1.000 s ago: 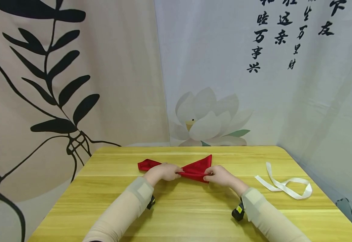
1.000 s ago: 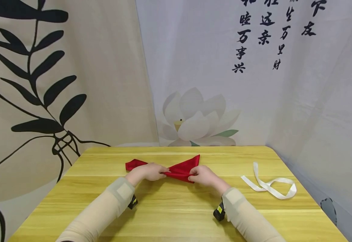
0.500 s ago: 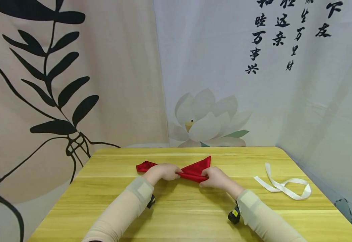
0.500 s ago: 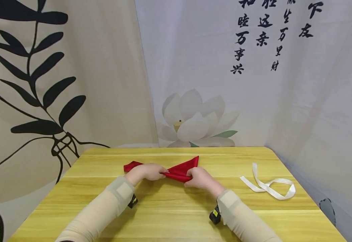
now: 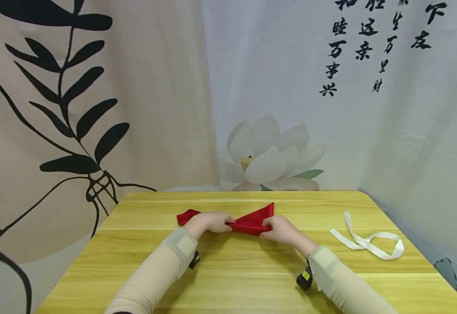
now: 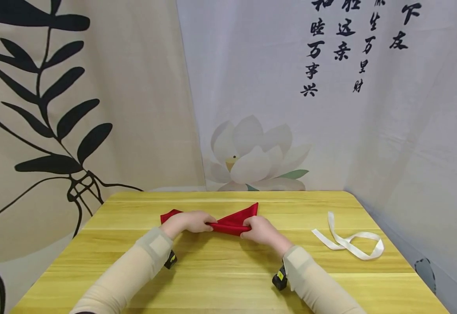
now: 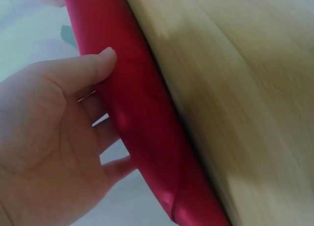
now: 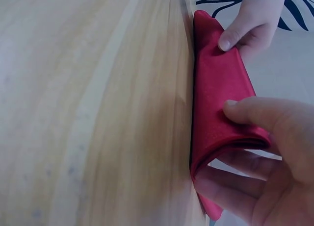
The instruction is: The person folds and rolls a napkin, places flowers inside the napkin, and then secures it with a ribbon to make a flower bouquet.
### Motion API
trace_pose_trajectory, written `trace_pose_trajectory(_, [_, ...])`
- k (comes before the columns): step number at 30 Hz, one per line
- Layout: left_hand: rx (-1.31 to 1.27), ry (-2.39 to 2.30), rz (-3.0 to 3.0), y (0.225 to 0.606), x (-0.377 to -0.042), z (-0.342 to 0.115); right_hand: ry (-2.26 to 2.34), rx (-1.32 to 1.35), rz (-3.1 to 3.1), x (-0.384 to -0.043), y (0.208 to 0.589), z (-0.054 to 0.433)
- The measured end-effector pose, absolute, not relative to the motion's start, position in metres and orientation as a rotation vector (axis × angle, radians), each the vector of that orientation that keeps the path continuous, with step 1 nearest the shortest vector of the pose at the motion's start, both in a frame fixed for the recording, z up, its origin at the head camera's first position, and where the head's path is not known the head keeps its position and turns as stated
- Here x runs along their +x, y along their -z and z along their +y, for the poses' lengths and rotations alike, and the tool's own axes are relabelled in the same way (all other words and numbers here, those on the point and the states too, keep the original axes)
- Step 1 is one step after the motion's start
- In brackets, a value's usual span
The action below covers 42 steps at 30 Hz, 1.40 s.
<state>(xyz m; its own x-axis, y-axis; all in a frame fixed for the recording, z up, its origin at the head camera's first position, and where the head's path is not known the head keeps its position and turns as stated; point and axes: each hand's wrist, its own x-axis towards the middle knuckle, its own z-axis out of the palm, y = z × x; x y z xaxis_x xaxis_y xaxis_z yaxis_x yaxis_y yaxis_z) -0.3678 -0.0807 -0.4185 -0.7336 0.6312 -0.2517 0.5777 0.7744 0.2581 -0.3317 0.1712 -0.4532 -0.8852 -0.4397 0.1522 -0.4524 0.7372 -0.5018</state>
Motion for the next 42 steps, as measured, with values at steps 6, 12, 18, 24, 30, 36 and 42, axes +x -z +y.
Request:
trace_pose_trajectory(6, [0.959, -0.262, 2.673, 0.416, -0.367, -0.09, -0.872, 0.731, -2.905, -0.332, 0.452, 0.172])
trace_pose_trajectory(12, [0.983, -0.313, 2.682, 0.412, -0.371, -0.096, -0.935, 0.734, -2.901, -0.333, 0.452, 0.174])
trace_pose_trajectory(18, [0.985, -0.308, 2.701, 0.407, -0.376, -0.094, -0.971, 0.698, -2.901, -0.337, 0.454, 0.177])
trace_pose_trajectory(24, [0.989, -0.292, 2.722, 0.403, -0.381, -0.09, -1.059, 0.633, -2.919, -0.34, 0.454, 0.18])
trace_pose_trajectory(30, [0.958, -0.278, 2.734, 0.404, -0.387, -0.086, -1.121, 0.6, -2.916, -0.342, 0.453, 0.183])
trace_pose_trajectory(36, [0.932, -0.291, 2.75, 0.406, -0.396, -0.083, -1.176, 0.561, -2.908, -0.348, 0.455, 0.185])
trace_pose_trajectory(42, [0.89, -0.313, 2.773, 0.411, -0.403, -0.082, -1.306, 0.488, -2.914, -0.354, 0.459, 0.186])
